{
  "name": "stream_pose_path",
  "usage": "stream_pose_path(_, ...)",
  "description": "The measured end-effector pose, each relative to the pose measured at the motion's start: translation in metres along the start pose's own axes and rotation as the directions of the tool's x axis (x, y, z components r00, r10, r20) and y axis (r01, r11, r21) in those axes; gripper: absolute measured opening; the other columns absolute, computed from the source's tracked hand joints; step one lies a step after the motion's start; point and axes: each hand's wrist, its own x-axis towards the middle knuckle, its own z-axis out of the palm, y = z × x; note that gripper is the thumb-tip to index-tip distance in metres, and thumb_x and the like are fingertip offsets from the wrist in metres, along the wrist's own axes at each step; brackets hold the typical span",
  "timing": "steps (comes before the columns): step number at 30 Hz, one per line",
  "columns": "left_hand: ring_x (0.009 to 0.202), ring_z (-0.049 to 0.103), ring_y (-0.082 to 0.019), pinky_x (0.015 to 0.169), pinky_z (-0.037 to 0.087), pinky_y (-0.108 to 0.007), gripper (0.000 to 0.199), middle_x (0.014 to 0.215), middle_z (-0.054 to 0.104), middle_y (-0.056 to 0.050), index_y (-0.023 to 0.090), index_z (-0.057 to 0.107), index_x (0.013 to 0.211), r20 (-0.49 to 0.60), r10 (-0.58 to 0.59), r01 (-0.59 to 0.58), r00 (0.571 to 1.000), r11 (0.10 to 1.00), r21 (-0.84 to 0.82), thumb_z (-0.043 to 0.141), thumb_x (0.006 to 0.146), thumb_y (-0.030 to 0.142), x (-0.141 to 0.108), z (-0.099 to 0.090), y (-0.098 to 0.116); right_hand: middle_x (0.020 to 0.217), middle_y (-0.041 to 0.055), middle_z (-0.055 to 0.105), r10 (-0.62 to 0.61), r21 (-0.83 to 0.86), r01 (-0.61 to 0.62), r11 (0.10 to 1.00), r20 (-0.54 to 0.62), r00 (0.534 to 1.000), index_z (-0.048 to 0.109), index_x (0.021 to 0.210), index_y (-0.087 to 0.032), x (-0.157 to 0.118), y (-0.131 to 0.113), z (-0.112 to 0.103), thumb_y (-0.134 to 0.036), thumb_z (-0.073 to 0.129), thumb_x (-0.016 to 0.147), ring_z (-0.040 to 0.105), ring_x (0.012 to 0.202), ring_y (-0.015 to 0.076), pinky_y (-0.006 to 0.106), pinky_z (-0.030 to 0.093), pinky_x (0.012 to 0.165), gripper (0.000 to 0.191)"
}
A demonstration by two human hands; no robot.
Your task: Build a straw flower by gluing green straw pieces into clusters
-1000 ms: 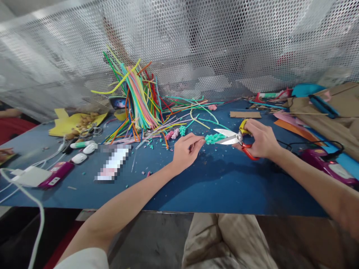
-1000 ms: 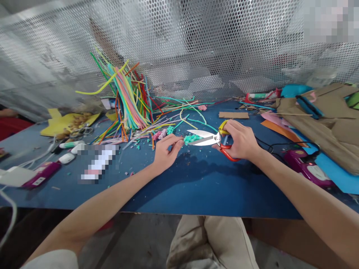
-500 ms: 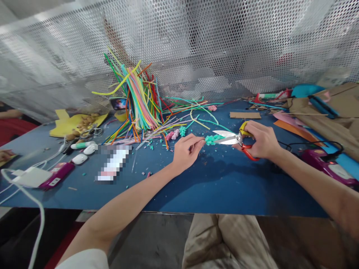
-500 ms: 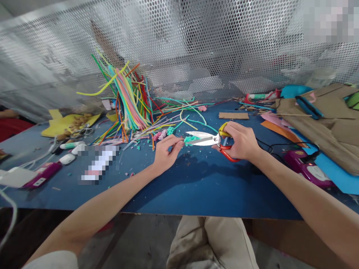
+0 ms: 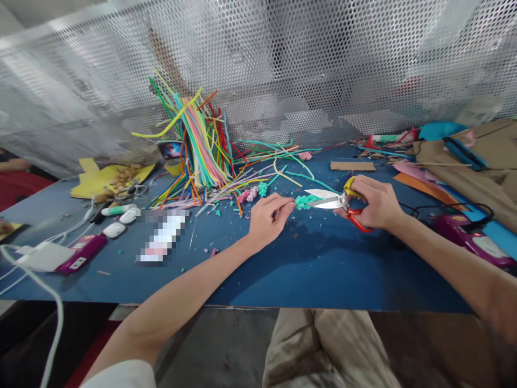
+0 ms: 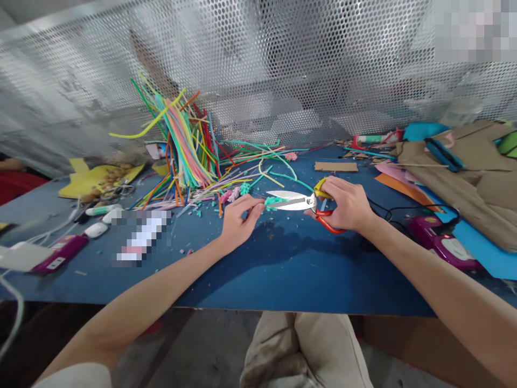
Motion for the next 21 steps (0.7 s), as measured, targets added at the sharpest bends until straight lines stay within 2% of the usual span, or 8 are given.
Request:
stream_pose_path(10, 0.06, 0.051, -0.009, 0.061, 0.042, -0.024, 0.02, 0.076, 0.064, -0.002, 0.018, 0.075, 0.098, -0.001, 0.004, -0.004, 1.0, 1.0, -0.01, 0.06, 0.098, 0.031, -0.0009, 0.0005, -0.0019, 0.081, 0.0047, 0.062, 0.039, -0.004, -0.039, 0.999, 0.016, 0.999, 0.05, 0.078, -0.023, -0.0002, -0.001, -0.0016, -0.052, 0.075, 0.073, 0.061, 0.073, 0.0198, 0.03, 0.04, 0.056, 0.039)
stream_pose_path(16, 0.062, 0.052, -0.009, 0.061, 0.043, -0.024, 0.023, 0.074, 0.063, -0.002, 0.018, 0.075, 0.097, 0.0, 0.001, -0.001, 1.0, 1.0, -0.007, 0.059, 0.099, 0.034, -0.0008, 0.0007, -0.0014, 0.08, 0.0045, 0.063, 0.058, 0.0, -0.058, 0.998, 0.016, 0.998, 0.05, 0.076, -0.024, -0.0014, -0.0007, -0.0012, -0.045, 0.075, 0.072, 0.062, 0.073, 0.0196, 0.031, 0.043, 0.058, 0.033)
stream_pose_path(21, 0.062, 0.052, -0.01, 0.062, 0.043, -0.024, 0.023, 0.074, 0.063, -0.002, 0.018, 0.075, 0.097, -0.006, -0.004, 0.004, 1.0, 1.0, -0.008, 0.059, 0.099, 0.034, -0.0003, 0.0006, 0.0, 0.083, 0.0052, 0.066, 0.021, 0.019, -0.02, 1.0, -0.039, 0.999, 0.051, 0.078, -0.023, -0.0025, 0.0, -0.0006, -0.037, 0.075, 0.07, 0.064, 0.076, 0.0205, 0.031, 0.047, 0.061, 0.028)
